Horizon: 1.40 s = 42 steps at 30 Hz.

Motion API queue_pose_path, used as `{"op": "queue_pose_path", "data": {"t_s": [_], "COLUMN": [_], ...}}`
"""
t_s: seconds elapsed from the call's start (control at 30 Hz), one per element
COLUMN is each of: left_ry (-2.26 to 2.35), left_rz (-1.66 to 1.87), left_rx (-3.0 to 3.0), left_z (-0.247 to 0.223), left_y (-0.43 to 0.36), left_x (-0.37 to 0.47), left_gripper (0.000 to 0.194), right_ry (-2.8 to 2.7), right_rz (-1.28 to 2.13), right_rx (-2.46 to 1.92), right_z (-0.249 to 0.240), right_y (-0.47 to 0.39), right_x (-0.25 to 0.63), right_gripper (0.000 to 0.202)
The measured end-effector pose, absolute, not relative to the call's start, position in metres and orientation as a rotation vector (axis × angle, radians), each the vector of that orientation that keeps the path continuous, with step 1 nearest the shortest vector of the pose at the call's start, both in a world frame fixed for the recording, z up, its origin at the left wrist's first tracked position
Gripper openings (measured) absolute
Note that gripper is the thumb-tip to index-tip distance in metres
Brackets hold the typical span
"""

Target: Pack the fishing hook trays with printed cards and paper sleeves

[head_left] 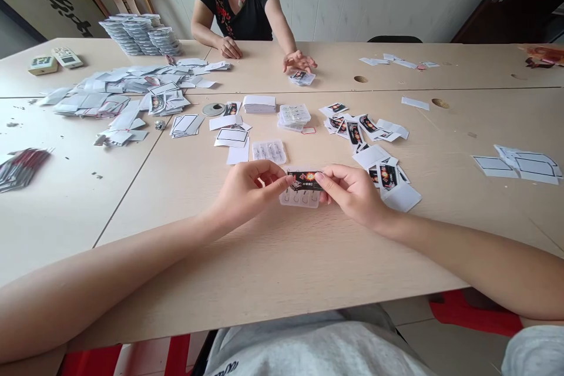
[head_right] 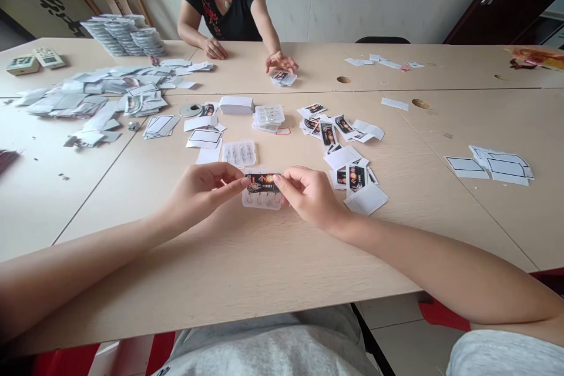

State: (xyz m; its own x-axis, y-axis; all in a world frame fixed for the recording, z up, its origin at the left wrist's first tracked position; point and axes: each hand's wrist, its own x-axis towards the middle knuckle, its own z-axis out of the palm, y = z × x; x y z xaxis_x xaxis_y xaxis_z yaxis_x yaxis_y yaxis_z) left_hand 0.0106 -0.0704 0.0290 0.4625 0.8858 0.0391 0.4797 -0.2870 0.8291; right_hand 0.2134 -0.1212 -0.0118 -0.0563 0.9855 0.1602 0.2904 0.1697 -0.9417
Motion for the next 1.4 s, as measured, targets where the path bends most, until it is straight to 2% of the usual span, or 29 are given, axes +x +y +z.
{"op": "queue_pose_path", "data": {"t_s": [0.4,0.73,1.4], "left_ry": [1.145,1.128,1.122], "left_rz": [0.719,0.8,0.852], "left_rx": [1.745,1.801,1.833], "left_z": [0.015,0.009,0.004], "left_y": [-0.07,-0.074,-0.076], "left_x": [0.015,0.02,0.024], "left_gripper": [0.026,0.024,0.019], "right_ry": [-1.556,-1.715,-1.755], "right_rz": [0.871,0.596,0.559], "right_rx": [-1.331,-1.364,-1.336], "right_z": [-0.012,-0.009,-0.008], "right_y": [-0.12,-0.119,-0.119], "right_x": [0.213,0.212,0.211], "right_gripper": [0.033,0.033,0.035]}}
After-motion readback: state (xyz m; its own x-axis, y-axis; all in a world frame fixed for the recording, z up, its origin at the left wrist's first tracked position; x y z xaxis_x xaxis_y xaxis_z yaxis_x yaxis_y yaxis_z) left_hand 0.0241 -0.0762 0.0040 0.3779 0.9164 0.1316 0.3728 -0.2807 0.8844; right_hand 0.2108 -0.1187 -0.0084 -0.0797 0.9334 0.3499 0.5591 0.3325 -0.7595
